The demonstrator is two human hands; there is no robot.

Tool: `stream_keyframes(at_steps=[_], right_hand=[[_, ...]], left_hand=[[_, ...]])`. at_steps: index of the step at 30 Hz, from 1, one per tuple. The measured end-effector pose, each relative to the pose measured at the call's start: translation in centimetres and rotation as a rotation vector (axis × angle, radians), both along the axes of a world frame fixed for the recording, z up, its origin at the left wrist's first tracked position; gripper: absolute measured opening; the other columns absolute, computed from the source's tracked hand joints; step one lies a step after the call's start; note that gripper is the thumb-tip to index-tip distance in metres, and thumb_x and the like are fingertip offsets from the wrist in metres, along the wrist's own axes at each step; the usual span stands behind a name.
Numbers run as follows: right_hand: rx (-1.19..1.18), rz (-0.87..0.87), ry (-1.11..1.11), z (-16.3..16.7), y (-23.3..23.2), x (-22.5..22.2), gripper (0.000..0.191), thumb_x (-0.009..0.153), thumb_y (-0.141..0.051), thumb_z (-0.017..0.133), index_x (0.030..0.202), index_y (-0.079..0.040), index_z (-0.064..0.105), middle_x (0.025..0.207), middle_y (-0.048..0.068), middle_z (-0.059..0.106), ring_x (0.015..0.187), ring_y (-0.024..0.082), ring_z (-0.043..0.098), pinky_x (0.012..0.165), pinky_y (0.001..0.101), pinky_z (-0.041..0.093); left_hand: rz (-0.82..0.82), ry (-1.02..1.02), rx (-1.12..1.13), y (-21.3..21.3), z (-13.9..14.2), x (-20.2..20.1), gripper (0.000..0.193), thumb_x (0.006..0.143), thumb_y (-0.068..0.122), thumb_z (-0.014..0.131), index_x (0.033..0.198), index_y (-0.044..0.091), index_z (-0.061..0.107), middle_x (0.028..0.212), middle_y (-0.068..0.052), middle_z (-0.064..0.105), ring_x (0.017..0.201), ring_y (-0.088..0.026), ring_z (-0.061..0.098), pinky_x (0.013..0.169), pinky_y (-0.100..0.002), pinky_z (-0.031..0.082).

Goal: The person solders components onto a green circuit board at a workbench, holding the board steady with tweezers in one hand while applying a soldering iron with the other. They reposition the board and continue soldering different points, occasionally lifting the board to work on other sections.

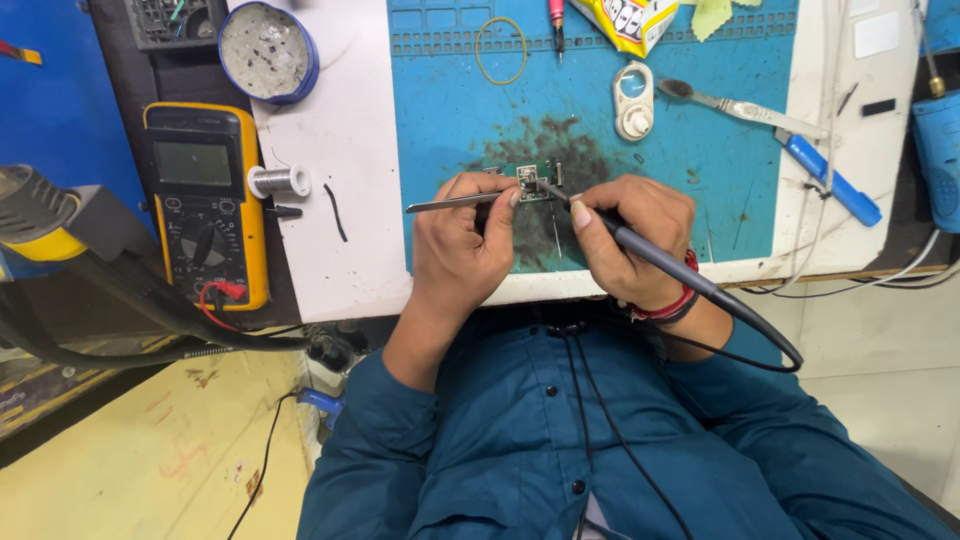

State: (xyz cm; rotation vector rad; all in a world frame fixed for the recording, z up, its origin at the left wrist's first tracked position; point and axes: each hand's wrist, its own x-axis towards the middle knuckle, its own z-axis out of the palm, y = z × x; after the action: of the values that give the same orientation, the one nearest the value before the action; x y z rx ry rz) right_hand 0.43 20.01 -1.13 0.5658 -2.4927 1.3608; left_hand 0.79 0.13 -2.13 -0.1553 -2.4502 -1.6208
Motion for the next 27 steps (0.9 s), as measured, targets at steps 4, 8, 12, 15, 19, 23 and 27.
stream_keyframes(at_steps=[4, 8, 12, 15, 19, 23, 27], right_hand=[[0.004, -0.006, 0.003, 0.04, -0.02, 0.01, 0.006, 0.095, -0.005, 0.072, 0.092, -0.001, 0.068, 0.075, 0.01, 0.063, 0.064, 0.024, 0.06, 0.061, 0.0346, 0.044], [-0.015, 0.007, 0.006, 0.0, 0.01, -0.03, 0.007, 0.094, -0.005, 0.071, 0.09, -0.001, 0.068, 0.074, 0.009, 0.062, 0.063, 0.023, 0.059, 0.06, 0.0345, 0.043], [-0.008, -0.005, 0.005, 0.02, -0.11, 0.04, 0.007, 0.095, -0.005, 0.072, 0.09, -0.001, 0.068, 0.073, 0.009, 0.062, 0.062, 0.023, 0.059, 0.06, 0.0345, 0.043], [-0.005, -0.008, 0.01, 0.04, -0.12, 0.02, 0.007, 0.095, -0.004, 0.072, 0.09, -0.001, 0.068, 0.073, 0.009, 0.062, 0.063, 0.023, 0.059, 0.06, 0.0346, 0.043], [-0.001, -0.012, 0.005, 0.05, -0.12, 0.11, 0.007, 0.095, -0.004, 0.072, 0.09, -0.001, 0.068, 0.072, 0.009, 0.062, 0.063, 0.023, 0.06, 0.06, 0.0348, 0.043], [0.0, -0.001, 0.014, -0.02, -0.06, 0.05, 0.008, 0.094, -0.004, 0.072, 0.089, -0.001, 0.067, 0.072, 0.009, 0.061, 0.062, 0.023, 0.059, 0.06, 0.0351, 0.043], [-0.005, -0.005, 0.009, -0.15, -0.06, 0.18, 0.008, 0.095, -0.005, 0.072, 0.09, -0.001, 0.068, 0.073, 0.009, 0.062, 0.062, 0.023, 0.059, 0.06, 0.0349, 0.043]], left_hand=[[-0.003, 0.011, 0.008, 0.06, 0.15, -0.08, 0.004, 0.098, 0.004, 0.07, 0.1, 0.001, 0.07, 0.096, -0.011, 0.073, 0.075, -0.02, 0.072, 0.065, -0.029, 0.056], [0.002, -0.009, 0.013, 0.15, 0.16, -0.01, 0.003, 0.098, 0.004, 0.071, 0.099, 0.001, 0.07, 0.095, -0.011, 0.074, 0.074, -0.019, 0.072, 0.064, -0.029, 0.056], [0.004, -0.021, 0.008, 0.03, 0.14, -0.02, 0.004, 0.097, 0.004, 0.071, 0.099, 0.001, 0.07, 0.094, -0.011, 0.074, 0.072, -0.02, 0.071, 0.064, -0.03, 0.055], [0.0, 0.014, -0.004, 0.02, 0.16, -0.04, 0.003, 0.098, 0.004, 0.07, 0.099, 0.001, 0.07, 0.095, -0.011, 0.073, 0.075, -0.021, 0.072, 0.065, -0.03, 0.055], [0.007, -0.01, -0.002, 0.06, 0.24, -0.01, 0.004, 0.097, 0.005, 0.071, 0.098, 0.001, 0.07, 0.093, -0.011, 0.073, 0.072, -0.021, 0.072, 0.064, -0.031, 0.055], [0.013, -0.008, -0.004, 0.05, 0.26, 0.03, 0.004, 0.098, 0.005, 0.071, 0.099, 0.001, 0.07, 0.094, -0.011, 0.074, 0.073, -0.021, 0.072, 0.065, -0.031, 0.056], [0.013, -0.005, 0.004, 0.04, 0.15, 0.09, 0.004, 0.098, 0.005, 0.071, 0.099, 0.001, 0.07, 0.094, -0.011, 0.074, 0.073, -0.021, 0.072, 0.065, -0.031, 0.056]])
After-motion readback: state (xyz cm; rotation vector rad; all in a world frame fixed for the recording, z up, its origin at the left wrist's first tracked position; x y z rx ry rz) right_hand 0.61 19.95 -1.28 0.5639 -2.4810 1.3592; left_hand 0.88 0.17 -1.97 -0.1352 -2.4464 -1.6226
